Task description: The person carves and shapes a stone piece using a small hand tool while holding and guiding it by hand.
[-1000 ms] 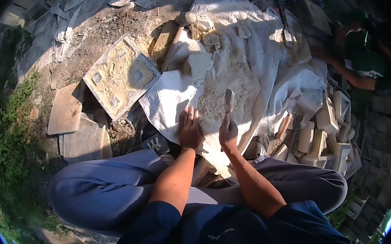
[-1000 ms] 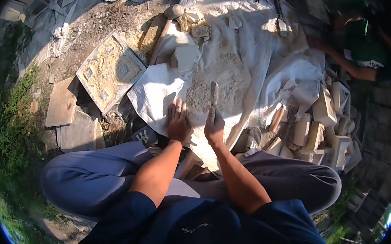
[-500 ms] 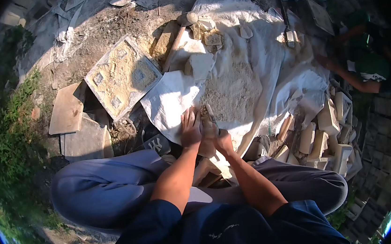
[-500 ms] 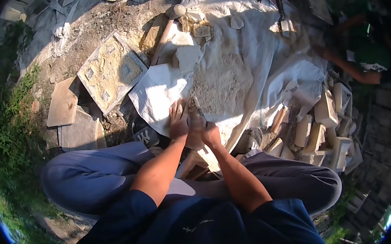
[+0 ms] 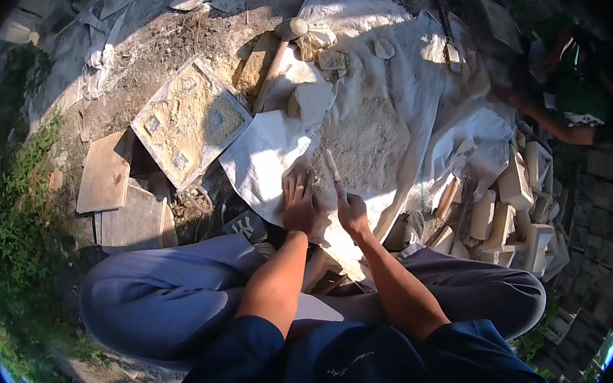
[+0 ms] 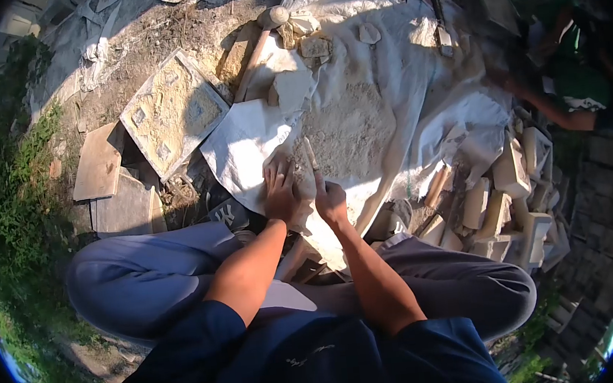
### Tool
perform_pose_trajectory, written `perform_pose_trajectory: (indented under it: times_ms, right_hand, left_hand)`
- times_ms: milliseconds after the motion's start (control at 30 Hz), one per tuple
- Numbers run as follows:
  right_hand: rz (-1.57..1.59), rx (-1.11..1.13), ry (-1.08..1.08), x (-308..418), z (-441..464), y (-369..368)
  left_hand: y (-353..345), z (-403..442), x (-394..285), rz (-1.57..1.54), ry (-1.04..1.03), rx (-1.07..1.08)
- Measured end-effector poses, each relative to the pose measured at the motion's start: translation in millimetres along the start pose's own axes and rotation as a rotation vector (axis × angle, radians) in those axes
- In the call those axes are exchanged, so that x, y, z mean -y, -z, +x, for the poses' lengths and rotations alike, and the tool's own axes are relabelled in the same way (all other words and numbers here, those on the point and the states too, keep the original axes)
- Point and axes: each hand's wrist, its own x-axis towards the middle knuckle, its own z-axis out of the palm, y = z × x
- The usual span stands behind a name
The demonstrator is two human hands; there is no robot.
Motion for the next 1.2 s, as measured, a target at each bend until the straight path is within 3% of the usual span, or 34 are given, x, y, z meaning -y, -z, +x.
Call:
perform_pose_trajectory:
  times_ms: [133, 233, 267, 400, 467, 567, 700, 867, 933, 1000, 1133, 1200]
  right_hand:
    - [0.16, -0.176, 0.196, -3.0, -6.7, -6.9]
    - [-0.037, 0.032, -0.139, -14.6, -11.8, -1.2]
    - [-0.034, 0.026, -0.138, -17.0, -8.4, 0.0]
    - [-0.009, 0.058, -0.035, 2.5, -6.4, 5.1]
    - [0.127, -0.017, 0.153, -4.5, -5.2, -2.8]
    - [0.017, 0.008, -0.085, -34.1, -8.4, -18.0]
    - [0.039, 0.037, -0.183, -20.9, 6.1, -0.6]
    - [0.18, -0.083, 0.121, -10.4, -3.9, -7.4]
    - [-0.056, -0.021, -0.054, -23.9, -3.4, -11.1]
    - [-0.136, 0.005, -0.014, -22.3, -7.0, -5.4]
    - [0.032, 0.041, -0.026, -8.4, -11.1, -6.8]
    - [0.155, 0.035, 0.101, -9.4, -9.7, -10.1]
  left_hand:
    - [8.4, -1.1, -7.1, -0.02, 0.032, 0.014]
    - [-7.1, -1.6, 4.9, 0.03, 0.0, -0.008]
    - [-10.9, -3.3, 6.9, 0.028, -0.004, -0.019]
    - [9.0, -1.1, -6.8, -0.003, 0.041, 0.034]
    - [13.2, -0.1, -8.6, 0.025, 0.026, 0.046]
    - [-18.5, -5.7, 11.0, 0.067, 0.001, -0.012]
    - [-19.3, -6.7, 14.4, 0.068, -0.021, -0.018]
    - [3.6, -2.5, -3.9, 0.007, 0.029, 0.023]
    - [-32.6, -10.5, 18.6, 0.096, -0.015, -0.044]
    - [-35.2, -9.3, 17.3, 0.098, -0.047, -0.135]
    - [-1.3, -3.2, 2.0, 0.01, -0.006, 0.003]
    - [2.4, -2.9, 0.9, 0.002, 0.016, -0.001]
